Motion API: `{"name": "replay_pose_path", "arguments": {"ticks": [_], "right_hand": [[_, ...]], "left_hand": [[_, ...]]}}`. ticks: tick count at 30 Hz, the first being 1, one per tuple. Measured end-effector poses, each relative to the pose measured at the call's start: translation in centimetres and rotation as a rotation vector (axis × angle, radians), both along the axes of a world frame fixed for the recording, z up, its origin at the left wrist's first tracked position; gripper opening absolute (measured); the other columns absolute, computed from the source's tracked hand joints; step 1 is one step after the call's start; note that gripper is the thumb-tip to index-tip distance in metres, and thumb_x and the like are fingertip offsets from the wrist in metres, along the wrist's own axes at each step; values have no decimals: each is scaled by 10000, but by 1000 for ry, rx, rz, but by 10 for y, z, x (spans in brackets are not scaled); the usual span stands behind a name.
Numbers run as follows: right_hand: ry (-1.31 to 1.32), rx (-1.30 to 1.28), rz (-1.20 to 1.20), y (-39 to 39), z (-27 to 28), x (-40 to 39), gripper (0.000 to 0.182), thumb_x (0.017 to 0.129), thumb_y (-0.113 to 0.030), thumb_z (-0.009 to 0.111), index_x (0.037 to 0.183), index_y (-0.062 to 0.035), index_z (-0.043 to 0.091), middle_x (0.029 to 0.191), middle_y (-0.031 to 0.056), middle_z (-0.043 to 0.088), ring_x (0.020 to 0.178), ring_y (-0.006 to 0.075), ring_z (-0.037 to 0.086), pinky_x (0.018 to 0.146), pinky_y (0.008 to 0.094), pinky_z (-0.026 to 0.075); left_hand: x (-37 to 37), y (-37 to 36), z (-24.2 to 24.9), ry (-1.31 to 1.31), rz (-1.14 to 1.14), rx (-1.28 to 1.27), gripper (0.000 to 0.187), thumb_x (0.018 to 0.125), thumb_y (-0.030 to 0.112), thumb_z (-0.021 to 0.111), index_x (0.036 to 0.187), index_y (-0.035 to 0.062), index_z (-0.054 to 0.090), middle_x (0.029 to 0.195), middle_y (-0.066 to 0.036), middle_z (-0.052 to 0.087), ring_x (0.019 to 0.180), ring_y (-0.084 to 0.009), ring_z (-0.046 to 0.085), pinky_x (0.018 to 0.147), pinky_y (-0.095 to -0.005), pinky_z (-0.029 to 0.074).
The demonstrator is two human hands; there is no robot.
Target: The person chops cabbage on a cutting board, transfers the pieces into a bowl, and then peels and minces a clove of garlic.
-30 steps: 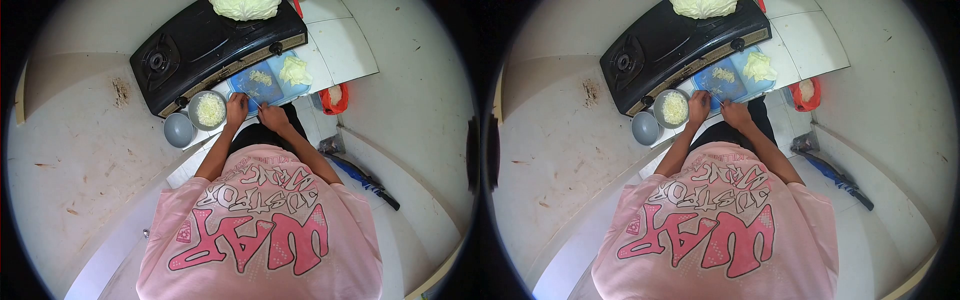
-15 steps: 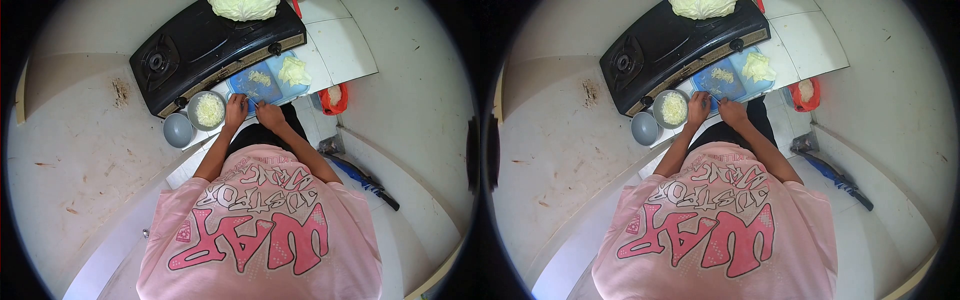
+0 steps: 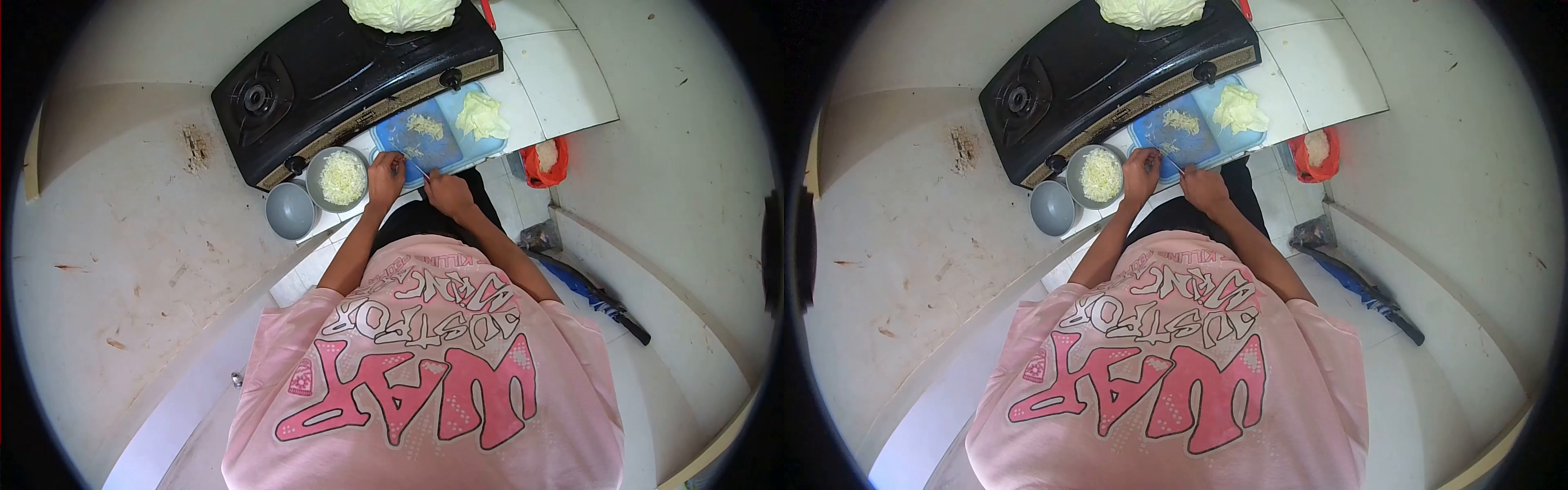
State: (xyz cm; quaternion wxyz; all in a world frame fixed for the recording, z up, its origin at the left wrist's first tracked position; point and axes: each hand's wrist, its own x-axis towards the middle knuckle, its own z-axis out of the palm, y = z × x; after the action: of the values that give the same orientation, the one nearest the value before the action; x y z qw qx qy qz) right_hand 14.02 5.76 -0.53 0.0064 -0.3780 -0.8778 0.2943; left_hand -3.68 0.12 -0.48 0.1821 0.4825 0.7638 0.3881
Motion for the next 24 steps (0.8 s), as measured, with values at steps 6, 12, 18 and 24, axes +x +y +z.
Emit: {"name": "replay_pose_path", "arguments": {"ticks": [6, 12, 18, 24], "right_hand": [[12, -6, -17, 5, -2, -16, 322, 1000, -288, 531, 925, 19, 590, 682, 236, 675, 650, 417, 699, 609, 527, 571], [-19, -29, -11, 6, 8, -2, 329, 1003, -297, 531, 942, 22, 582, 680, 239, 673, 644, 415, 697, 607, 533, 568], [20, 8, 37, 5, 11, -6, 336, 1009, -309, 527, 932, 14, 580, 651, 230, 664, 606, 408, 687, 576, 518, 563], [21, 15, 47, 6, 9, -6, 345, 1014, -316, 521, 920, 10, 578, 648, 227, 663, 610, 405, 689, 572, 509, 565]], "left_hand": [[-2, 0, -2, -11, -8, 24, 65, 859, -4, 692, 920, -12, 711, 856, -170, 657, 712, -296, 671, 666, -383, 543], [-7, 0, -1, 2, -17, 12, 58, 866, -16, 668, 907, -11, 708, 856, -171, 652, 716, -307, 652, 668, -400, 523], [-7, 0, -2, 19, -16, -32, 42, 875, 7, 682, 910, -16, 687, 873, -165, 660, 741, -289, 675, 691, -390, 538], [-6, 0, -2, 45, -19, -13, 45, 863, -25, 654, 898, -11, 678, 848, -168, 636, 734, -325, 649, 675, -410, 522]]}}
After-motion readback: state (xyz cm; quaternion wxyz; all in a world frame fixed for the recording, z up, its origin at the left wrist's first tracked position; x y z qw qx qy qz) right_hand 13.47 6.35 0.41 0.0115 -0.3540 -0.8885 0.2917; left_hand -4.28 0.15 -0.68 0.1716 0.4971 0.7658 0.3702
